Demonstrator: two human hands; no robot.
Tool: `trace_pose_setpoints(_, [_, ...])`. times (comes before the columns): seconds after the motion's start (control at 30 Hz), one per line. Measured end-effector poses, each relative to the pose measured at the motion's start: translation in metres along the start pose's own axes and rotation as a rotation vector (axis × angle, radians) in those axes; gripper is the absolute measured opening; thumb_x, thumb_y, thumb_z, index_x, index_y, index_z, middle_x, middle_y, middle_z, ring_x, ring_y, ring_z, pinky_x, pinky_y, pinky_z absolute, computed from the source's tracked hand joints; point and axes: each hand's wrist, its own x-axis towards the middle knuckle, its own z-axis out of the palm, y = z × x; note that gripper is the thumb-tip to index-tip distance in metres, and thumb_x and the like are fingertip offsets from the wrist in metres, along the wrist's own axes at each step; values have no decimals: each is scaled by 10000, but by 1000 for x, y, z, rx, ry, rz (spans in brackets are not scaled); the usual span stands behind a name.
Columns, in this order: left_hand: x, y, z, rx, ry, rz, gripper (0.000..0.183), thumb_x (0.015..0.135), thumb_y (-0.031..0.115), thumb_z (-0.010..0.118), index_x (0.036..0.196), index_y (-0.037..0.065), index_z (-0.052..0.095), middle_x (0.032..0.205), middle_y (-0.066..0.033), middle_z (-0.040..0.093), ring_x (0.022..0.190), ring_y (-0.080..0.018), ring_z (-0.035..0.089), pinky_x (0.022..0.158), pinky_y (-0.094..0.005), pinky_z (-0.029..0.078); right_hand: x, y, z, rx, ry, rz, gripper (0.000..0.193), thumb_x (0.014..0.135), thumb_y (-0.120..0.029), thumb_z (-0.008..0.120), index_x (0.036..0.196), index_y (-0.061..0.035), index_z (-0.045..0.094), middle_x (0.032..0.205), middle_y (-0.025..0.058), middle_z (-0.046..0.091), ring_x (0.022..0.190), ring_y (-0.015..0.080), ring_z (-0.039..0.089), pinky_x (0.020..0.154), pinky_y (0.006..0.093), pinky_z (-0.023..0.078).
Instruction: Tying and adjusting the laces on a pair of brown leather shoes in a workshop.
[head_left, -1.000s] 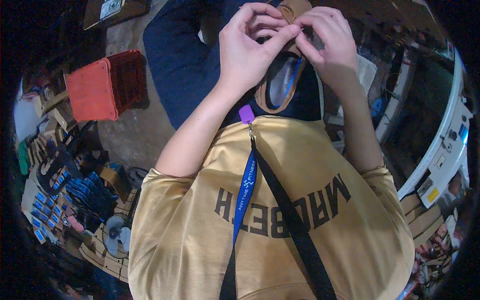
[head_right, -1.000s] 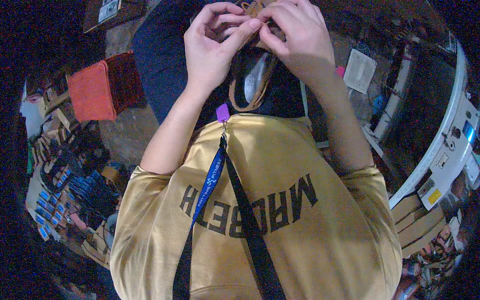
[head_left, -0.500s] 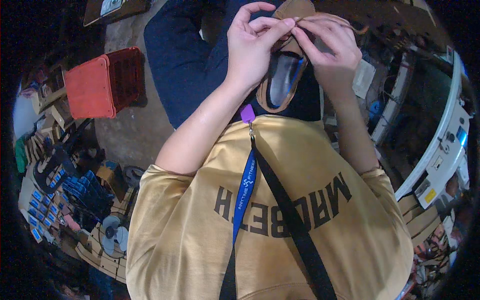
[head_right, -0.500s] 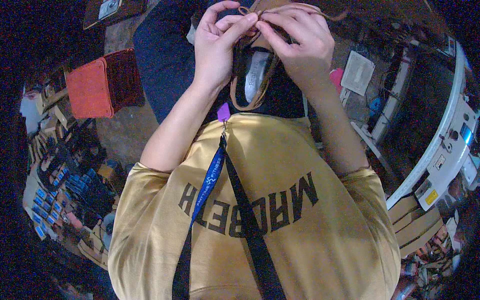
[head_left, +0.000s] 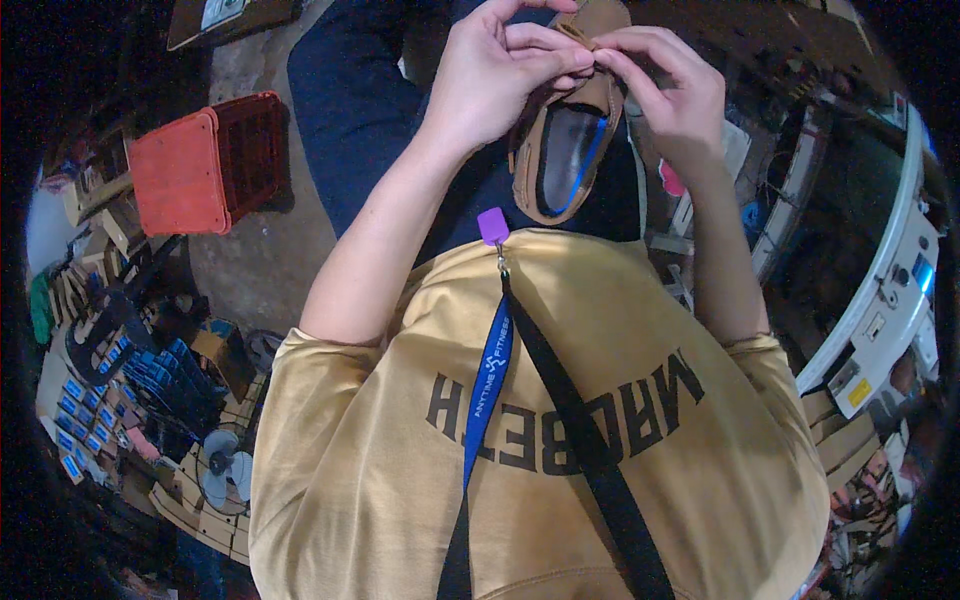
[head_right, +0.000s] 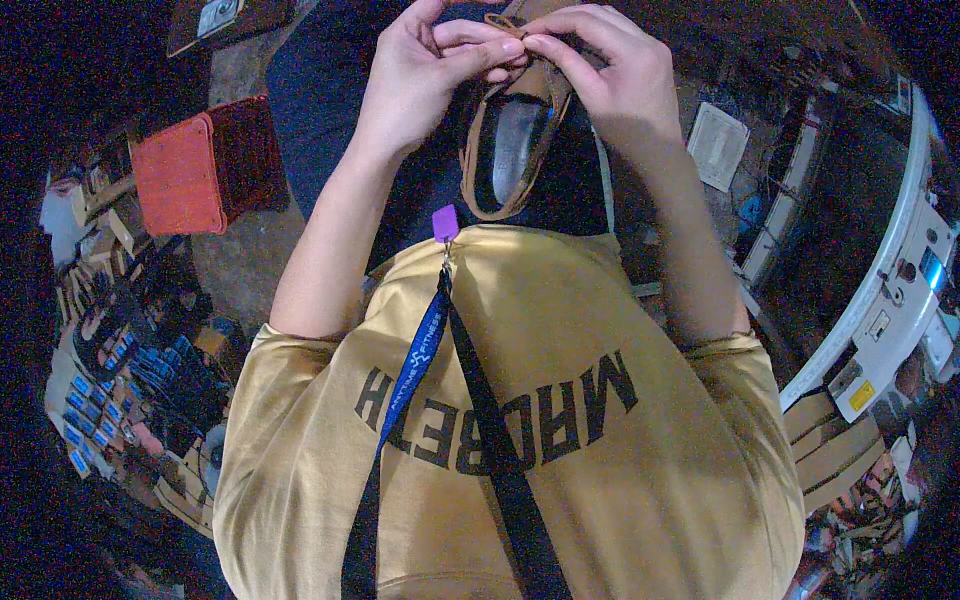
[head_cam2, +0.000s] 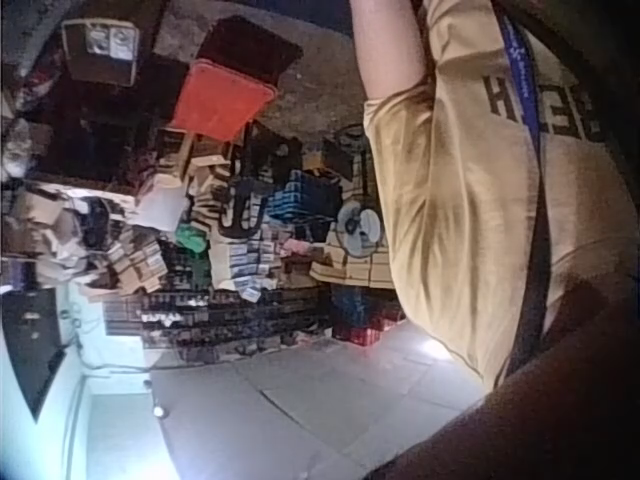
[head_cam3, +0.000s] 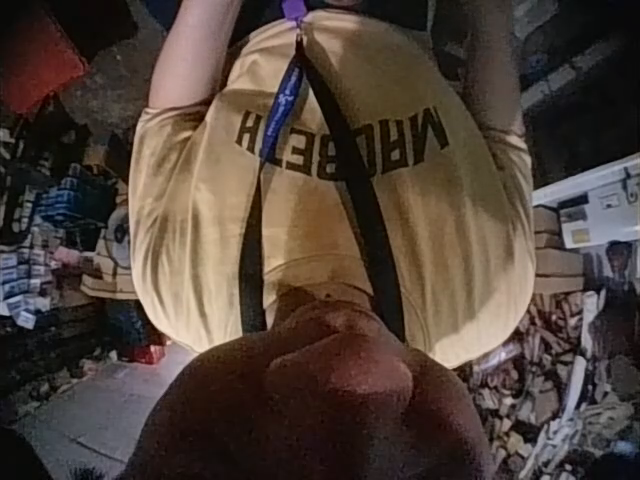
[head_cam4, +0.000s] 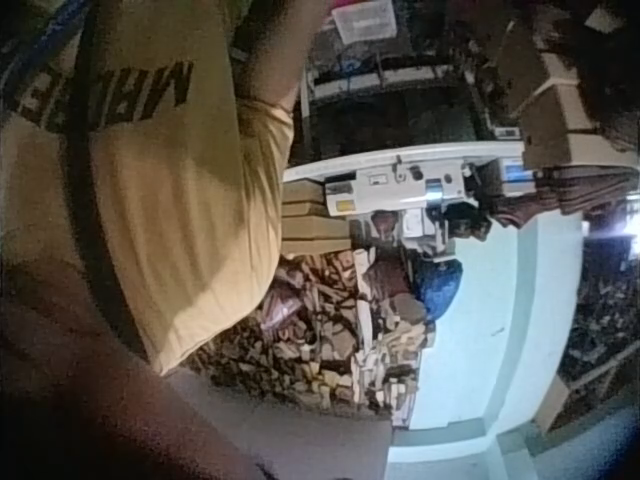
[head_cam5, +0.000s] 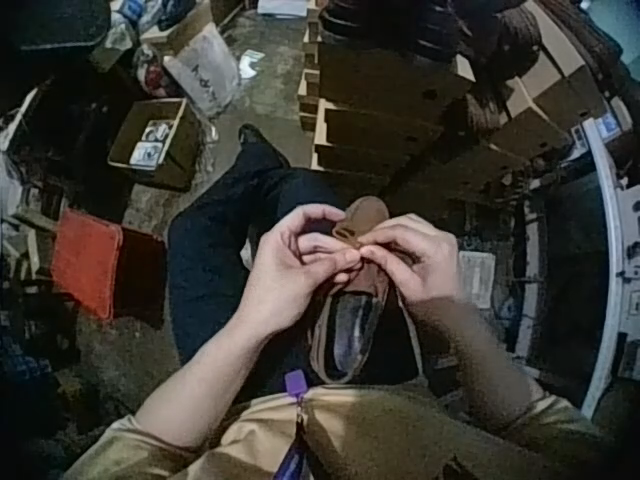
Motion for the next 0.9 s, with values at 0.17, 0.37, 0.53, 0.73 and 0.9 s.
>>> trace_pose_setpoints(0.17, [2,10,2,182,-13,123,363,911,-47,748,1245,-30,608,915,-58,756,833,-64,695,732,-207,541,-1,13,-9,151,-72,137,149,943,-51,727,1071,20,755,1061,77,747,1011,149,682,937,291,524])
trace_pose_setpoints(0.37, [-3,22,9,614,167,258,330,871,9,811,1169,-31,676,848,-14,725,715,-25,594,662,-203,501,-13,19,-2,321,-35,333,168,965,-65,725,1113,9,752,1076,47,739,1036,123,665,960,280,515])
trace_pose_setpoints(0.53, [-7,8,15,462,182,241,439,888,18,801,1300,-27,659,902,-12,725,767,-23,590,700,-194,496,-15,19,6,405,58,295,168,956,-51,731,1110,14,751,1088,60,734,1041,131,665,957,272,512])
trace_pose_setpoints(0.73, [-5,-19,18,-52,87,174,465,937,-17,739,1378,-29,594,1015,-62,737,928,-81,680,855,-220,549,-12,7,-1,182,52,201,145,936,-30,736,1070,21,758,1072,78,737,1031,146,674,947,273,514])
trace_pose_setpoints(0.9, [-7,-30,8,-125,80,140,419,951,-3,731,1351,-19,605,1029,-56,746,959,-96,698,891,-242,565,-7,-3,-3,89,12,127,136,917,-30,751,1043,19,767,1039,70,748,994,143,687,925,282,523])
